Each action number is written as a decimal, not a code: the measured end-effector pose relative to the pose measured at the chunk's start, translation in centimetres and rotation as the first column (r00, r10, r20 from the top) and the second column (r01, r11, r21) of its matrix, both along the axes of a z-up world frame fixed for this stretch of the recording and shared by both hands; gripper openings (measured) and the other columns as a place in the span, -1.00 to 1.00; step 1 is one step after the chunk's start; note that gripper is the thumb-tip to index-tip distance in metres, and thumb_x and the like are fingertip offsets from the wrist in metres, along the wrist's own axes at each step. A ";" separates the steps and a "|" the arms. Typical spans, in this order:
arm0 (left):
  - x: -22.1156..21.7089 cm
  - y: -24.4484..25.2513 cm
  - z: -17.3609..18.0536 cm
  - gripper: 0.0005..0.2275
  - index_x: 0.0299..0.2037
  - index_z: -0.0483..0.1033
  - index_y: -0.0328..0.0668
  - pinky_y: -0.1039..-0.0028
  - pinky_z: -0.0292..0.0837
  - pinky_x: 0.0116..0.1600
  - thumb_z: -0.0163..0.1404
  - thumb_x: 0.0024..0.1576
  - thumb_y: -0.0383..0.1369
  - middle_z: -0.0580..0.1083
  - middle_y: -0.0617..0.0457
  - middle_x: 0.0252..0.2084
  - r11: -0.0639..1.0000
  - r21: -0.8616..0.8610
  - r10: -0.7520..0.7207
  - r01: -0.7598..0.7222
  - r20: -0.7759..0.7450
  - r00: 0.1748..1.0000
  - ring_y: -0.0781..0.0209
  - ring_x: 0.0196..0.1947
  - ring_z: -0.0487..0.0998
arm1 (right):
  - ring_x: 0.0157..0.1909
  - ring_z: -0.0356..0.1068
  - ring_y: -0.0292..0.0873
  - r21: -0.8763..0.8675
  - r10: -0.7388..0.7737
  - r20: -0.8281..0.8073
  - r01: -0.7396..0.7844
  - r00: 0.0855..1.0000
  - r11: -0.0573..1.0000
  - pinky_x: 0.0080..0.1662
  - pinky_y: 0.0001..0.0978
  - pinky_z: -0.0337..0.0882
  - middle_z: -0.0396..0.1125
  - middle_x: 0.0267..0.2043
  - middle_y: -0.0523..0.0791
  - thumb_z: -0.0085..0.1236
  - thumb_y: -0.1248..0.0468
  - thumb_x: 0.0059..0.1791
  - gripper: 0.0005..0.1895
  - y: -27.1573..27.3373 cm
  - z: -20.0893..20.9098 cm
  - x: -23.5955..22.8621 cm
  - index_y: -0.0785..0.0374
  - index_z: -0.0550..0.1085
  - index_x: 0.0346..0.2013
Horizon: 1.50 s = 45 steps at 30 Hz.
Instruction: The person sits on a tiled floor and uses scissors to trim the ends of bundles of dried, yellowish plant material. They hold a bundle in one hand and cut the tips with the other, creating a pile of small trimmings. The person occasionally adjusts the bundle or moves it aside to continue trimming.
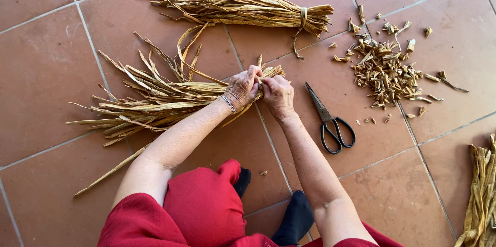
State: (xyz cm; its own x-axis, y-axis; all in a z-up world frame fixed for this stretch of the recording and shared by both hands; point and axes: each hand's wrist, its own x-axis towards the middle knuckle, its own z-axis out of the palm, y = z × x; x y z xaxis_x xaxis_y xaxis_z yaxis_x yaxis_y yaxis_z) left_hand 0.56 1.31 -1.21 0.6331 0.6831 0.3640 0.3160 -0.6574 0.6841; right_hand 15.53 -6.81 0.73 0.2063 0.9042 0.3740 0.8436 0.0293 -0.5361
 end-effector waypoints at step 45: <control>0.4 1.7 -0.3 -0.83 -0.36 0.60 -0.04 -0.02 0.30 0.04 0.06 -0.10 -0.25 0.48 -0.04 -0.21 0.997 -0.054 0.022 -0.052 -0.448 0.894 -0.06 -0.01 0.44 | -0.26 0.50 0.10 -0.287 -0.251 -0.122 0.208 0.960 0.935 -0.17 0.00 0.44 0.49 -0.39 -0.02 0.22 0.01 -0.01 -0.73 -0.6 -4.2 0.7 0.13 0.53 -0.38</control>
